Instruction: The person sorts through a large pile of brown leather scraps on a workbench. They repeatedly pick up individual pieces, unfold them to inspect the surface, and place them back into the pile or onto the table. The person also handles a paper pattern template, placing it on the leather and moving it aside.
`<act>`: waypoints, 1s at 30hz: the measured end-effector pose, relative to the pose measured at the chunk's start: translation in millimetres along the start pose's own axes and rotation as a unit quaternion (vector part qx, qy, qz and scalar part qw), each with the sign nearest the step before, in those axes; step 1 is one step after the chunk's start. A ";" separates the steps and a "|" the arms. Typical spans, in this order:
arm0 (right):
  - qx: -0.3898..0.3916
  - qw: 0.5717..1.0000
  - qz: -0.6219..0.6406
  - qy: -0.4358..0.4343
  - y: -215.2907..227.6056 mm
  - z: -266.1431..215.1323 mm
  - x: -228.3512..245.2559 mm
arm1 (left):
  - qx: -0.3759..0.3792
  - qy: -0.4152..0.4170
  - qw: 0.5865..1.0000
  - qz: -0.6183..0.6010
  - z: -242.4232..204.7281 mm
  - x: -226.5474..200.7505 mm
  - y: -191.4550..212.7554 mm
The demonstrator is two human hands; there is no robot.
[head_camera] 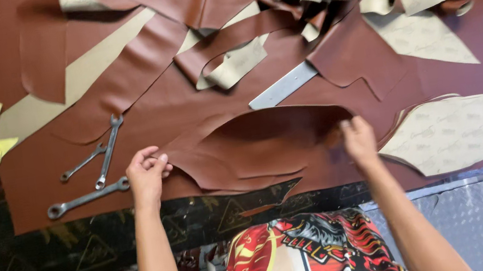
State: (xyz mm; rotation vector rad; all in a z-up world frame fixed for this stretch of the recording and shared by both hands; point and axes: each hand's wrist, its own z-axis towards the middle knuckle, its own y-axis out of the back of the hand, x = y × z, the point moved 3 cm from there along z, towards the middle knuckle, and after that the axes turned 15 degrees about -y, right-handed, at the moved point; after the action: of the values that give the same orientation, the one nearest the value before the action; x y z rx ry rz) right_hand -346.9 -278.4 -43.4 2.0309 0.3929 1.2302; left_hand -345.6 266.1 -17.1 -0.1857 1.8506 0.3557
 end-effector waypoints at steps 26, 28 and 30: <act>0.050 0.980 0.123 -0.147 20.3 -3.1 -63.8 | 0.096 -0.382 0.864 0.314 -19.5 -69.6 -150.1; 0.048 0.977 0.139 -0.154 23.6 -8.8 -74.3 | 0.145 -0.322 0.867 0.351 -9.1 -69.3 -177.0; 0.038 0.974 0.092 -0.202 17.5 -4.7 -88.7 | 0.178 -0.294 0.856 0.386 -5.6 -65.9 -196.3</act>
State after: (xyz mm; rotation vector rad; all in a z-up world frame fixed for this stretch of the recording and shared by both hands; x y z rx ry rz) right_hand -396.9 -340.3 -86.5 2.3574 0.0561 0.8800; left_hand -270.8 76.1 17.9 0.8647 1.2641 0.5340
